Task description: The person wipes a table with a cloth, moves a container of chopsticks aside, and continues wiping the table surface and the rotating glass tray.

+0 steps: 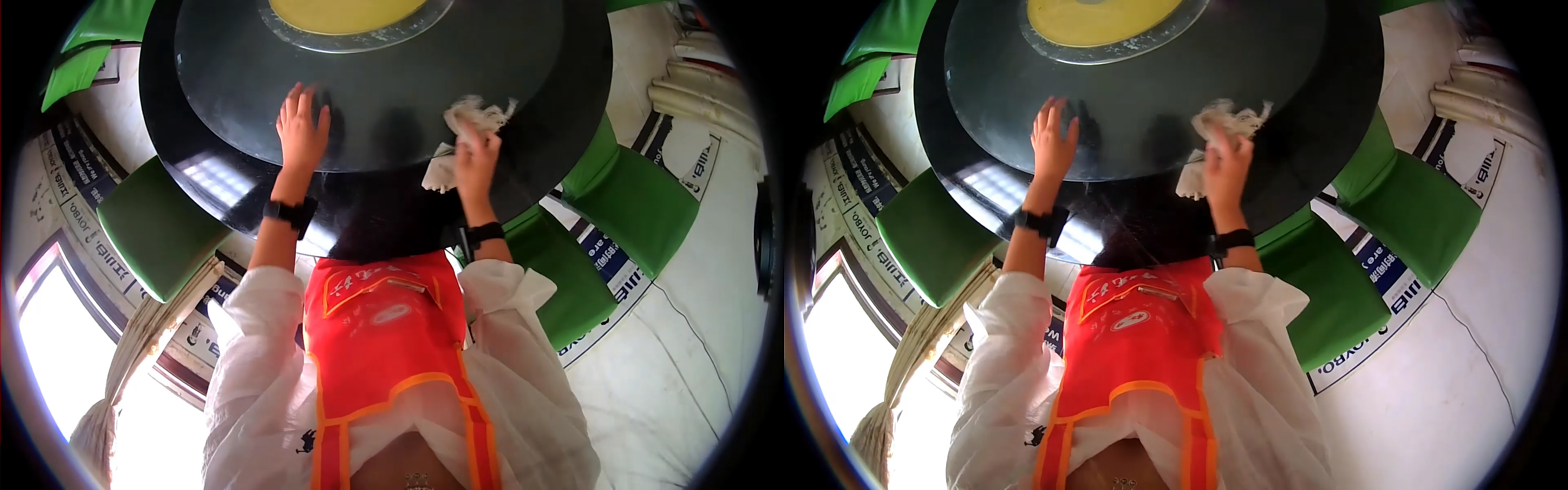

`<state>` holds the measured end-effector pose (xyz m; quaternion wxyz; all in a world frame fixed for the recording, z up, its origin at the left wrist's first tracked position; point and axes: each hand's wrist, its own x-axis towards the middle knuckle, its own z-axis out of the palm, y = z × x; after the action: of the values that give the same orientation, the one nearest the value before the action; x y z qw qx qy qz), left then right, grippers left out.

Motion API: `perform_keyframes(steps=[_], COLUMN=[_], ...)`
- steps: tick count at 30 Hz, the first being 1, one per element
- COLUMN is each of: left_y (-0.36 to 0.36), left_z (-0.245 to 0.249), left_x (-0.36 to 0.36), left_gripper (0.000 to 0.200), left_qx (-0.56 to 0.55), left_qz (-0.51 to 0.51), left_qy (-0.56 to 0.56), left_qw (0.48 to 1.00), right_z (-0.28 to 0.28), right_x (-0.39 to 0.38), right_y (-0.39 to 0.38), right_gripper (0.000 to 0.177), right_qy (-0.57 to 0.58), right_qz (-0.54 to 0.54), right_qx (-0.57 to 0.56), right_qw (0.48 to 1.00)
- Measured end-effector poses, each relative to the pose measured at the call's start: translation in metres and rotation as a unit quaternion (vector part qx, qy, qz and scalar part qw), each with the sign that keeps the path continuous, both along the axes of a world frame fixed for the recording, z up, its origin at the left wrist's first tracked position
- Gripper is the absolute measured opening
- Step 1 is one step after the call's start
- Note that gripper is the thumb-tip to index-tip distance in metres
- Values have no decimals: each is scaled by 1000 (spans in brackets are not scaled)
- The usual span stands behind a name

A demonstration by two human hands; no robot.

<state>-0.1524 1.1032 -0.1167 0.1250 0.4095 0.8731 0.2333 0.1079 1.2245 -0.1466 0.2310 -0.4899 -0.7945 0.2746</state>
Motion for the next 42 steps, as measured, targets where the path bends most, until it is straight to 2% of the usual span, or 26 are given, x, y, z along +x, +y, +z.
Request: perform_keyframes(steps=[1,2,3,5,6,11,15,18,20,23,25,30,31,33,34,35,37,39,42], left_y=[8,15,16,18,19,19,24,28,29,31,30,27,25,23,21,20,20,20,20], left_z=[-7,-16,-28,-39,-43,-49,-49,-48,-48,-49,-48,-48,-49,-47,-46,-47,-49,-49,-53], left_x=[0,-1,-8,-1,2,6,17,23,26,29,29,21,18,14,12,11,9,11,13], left_gripper=[43,51,65,70,74,80,81,81,81,81,81,80,80,80,80,79,79,80,79], left_qx=[-29,-57,-115,-143,-171,-155,-146,-143,-148,-152,-153,-166,-154,-161,-168,-161,-156,-152,-131], left_qz=[13,27,32,28,25,24,30,39,42,47,53,47,44,37,27,26,27,25,29], left_qy=[59,117,30,56,84,55,52,56,60,65,69,71,74,74,72,77,84,90,101], left_qw=[998,991,992,988,981,986,987,987,986,985,984,982,984,983,983,984,984,984,986], right_z=[2,4,5,10,15,22,-8,-25,-20,-16,-4,7,13,25,21,19,5,-4,-16], right_x=[-7,-11,-11,-6,-3,16,29,41,41,38,35,25,24,27,31,36,43,44,38], right_y=[-9,-20,-31,-47,-54,-18,58,132,159,139,100,15,20,32,44,66,114,155,159], right_gripper=[45,47,47,48,48,45,46,44,43,40,39,45,45,40,39,39,39,42,41], right_qy=[-9,-76,-81,-87,-130,-287,-264,-234,-179,-160,-213,-189,-188,-223,-268,-226,-234,-176,-125], right_qz=[27,30,58,88,102,162,65,18,34,49,124,199,204,289,269,229,171,188,152], right_qx=[38,63,57,50,53,99,141,103,18,27,131,70,73,87,122,87,99,79,30], right_qw=[999,995,993,991,985,939,952,966,983,986,960,959,958,927,917,943,952,963,980])
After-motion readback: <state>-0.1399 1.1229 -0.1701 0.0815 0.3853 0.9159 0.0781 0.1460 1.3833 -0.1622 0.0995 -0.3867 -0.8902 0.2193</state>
